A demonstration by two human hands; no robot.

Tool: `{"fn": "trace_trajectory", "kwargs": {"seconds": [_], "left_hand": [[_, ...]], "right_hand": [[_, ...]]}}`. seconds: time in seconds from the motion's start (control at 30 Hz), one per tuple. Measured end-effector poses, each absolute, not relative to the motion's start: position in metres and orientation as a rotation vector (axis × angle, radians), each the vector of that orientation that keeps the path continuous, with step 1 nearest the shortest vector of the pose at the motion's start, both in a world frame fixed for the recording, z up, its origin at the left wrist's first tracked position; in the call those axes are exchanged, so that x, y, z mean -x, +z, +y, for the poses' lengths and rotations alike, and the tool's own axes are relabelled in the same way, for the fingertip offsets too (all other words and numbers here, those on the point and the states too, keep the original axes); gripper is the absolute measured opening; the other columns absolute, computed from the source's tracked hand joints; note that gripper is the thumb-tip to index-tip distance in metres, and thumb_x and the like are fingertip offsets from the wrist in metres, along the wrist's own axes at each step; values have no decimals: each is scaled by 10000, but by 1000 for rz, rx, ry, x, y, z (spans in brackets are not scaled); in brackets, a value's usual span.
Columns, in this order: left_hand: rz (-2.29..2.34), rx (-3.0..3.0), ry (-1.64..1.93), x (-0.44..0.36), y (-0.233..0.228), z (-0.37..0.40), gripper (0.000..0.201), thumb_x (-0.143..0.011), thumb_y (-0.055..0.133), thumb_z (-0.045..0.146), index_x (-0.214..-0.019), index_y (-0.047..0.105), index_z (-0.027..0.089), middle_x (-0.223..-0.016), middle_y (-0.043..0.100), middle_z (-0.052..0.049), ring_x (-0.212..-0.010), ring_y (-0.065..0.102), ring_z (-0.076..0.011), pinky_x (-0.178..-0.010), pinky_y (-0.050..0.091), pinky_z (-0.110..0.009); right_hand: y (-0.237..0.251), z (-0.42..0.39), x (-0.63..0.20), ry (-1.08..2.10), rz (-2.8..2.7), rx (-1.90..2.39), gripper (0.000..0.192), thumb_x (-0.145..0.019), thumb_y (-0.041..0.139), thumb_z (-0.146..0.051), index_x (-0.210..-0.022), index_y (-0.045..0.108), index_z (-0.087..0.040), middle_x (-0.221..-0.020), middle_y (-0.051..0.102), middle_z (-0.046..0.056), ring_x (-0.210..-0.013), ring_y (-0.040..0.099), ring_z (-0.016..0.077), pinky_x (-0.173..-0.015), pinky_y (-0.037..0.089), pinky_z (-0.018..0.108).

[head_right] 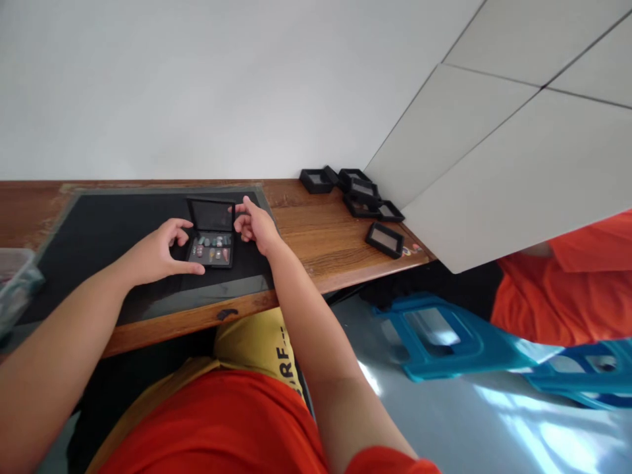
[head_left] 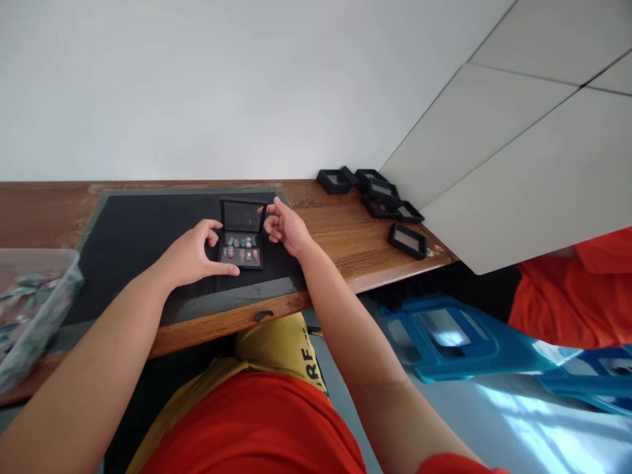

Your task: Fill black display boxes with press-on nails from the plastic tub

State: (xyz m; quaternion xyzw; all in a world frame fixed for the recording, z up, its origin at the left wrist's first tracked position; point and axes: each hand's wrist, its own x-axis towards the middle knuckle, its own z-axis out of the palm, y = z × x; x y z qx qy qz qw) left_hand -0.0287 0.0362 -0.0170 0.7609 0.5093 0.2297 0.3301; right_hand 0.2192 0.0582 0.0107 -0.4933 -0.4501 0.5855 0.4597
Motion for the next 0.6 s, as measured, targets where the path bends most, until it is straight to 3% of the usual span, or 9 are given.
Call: {"fn": "trace_trajectory", "kwargs": {"seconds": [0.27,0.43,0.53,0.6], "left_hand": [[1390,-2032,523,25,-10,33,1158,-549,859,770,-1460,462,175,-1042,601,-41,-908,597,-260,-823,455,-394],[1292,-1949,555,35,-12,39,1177,-557,877,740,-1501,457,178,-1038,604,-40,-980,624,-271,-907,493,-410],[1192,-1852,599,45,-12,44,1090,-604,837,772,-1467,517,188,-997,605,-34,-989,643,-276,-915,509,-414],[1197,-1832,621,48,-13,46,934,-714,723,828,-1392,592,198,-997,642,-54,-952,654,-275,-864,513,-407]], "right_hand": [[7,53,-223,1475,-1244,1156,536,-819,721,-731,-839,604,-208,-472,497,-79,-419,369,91,-435,314,230],[11,36,-231,1494,-1458,1109,478,-746,814,-625,-783,557,-224,-514,502,-89,-445,332,73,-435,196,216],[14,28,-230,1422,-1608,1122,453,-725,855,-583,-781,609,-207,-555,520,-84,-494,363,70,-474,232,217],[12,27,-228,1387,-1678,1101,479,-703,877,-594,-759,615,-197,-596,556,-66,-546,423,78,-522,293,222]]}}
